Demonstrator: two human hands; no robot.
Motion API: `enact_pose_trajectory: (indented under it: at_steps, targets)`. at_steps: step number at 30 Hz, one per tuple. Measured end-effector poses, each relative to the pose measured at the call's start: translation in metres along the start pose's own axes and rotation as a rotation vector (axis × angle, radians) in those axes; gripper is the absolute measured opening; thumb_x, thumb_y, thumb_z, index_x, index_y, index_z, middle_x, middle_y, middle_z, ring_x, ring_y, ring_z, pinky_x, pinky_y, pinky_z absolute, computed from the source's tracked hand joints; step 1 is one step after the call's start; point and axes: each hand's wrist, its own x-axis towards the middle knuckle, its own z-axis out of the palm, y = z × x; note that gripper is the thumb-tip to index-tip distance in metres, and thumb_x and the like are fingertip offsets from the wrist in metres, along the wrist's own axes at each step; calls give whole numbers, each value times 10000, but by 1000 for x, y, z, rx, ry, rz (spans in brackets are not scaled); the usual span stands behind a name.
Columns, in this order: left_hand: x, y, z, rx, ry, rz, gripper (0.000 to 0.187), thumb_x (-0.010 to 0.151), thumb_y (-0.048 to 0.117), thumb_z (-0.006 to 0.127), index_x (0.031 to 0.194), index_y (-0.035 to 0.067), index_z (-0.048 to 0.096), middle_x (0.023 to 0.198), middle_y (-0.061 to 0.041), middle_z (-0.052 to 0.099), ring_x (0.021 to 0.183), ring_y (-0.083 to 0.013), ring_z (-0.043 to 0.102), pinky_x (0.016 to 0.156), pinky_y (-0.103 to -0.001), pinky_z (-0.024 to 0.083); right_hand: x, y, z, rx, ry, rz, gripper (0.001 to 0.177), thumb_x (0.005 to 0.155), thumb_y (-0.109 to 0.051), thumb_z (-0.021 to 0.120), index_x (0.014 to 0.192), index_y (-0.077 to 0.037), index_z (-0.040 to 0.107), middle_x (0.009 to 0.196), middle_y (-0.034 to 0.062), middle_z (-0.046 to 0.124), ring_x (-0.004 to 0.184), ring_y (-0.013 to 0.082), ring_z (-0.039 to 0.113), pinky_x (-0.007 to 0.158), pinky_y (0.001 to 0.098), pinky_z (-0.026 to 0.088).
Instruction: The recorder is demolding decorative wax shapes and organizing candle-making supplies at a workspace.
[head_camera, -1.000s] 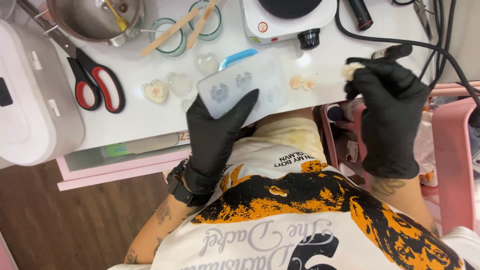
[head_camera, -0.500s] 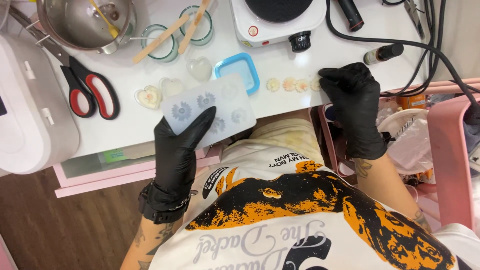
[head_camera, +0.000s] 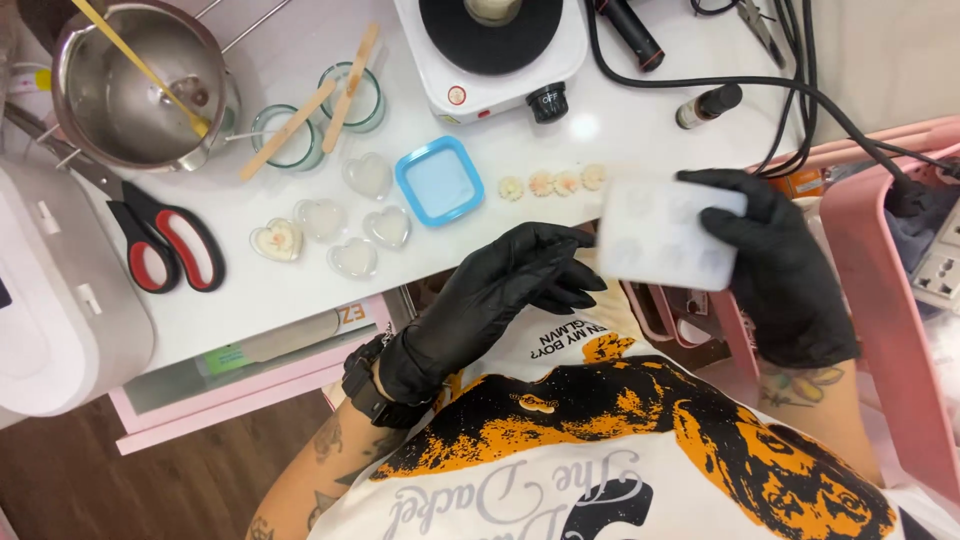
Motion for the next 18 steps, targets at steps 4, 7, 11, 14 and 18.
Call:
enact_pose_trajectory:
  at_steps: [4,7,11,14,18]
  targets:
    - [-7,17,-5,-120,-35,-89,396,1104,223,467,1434,14,531,1210,-161,711,1103,-218,714,982,-368,588,19,21,-56,112,106,-179,350,1000,-80,665,1344,-18,646,1180,41,711,1026,120,679,889,252,548]
    - [-16,18,-10,-100,31,-81,406,1112,236,450,1408,-19,559,1184,-171,728,1083,-230,715,984,-372,584,37,21,-61,-70,150,-250,319,1017,-74,677,1330,-15,669,1160,31,711,1000,101,656,867,233,524]
    - [-37,20,-22,-170,149,-90,434,1103,254,433,1383,-53,562,1182,-187,733,1100,-242,720,1016,-388,573,63,16,-54,-221,185,-256,287,993,-60,710,1278,-36,698,1086,0,709,908,72,617,777,216,494]
    - [-52,17,-31,-227,208,-89,448,1105,255,427,1386,-67,561,1193,-200,719,1120,-250,704,1039,-401,548,93,42,-74,-223,262,-379,289,978,-10,779,1251,-44,689,1030,-42,652,893,71,568,772,218,469]
    - [-60,27,-31,-211,263,-109,459,1107,253,420,1387,-78,569,1178,-204,719,1102,-248,688,1028,-402,538,117,63,-78,-330,383,-567,353,971,68,854,1242,-23,648,1047,-44,604,900,86,506,815,229,451]
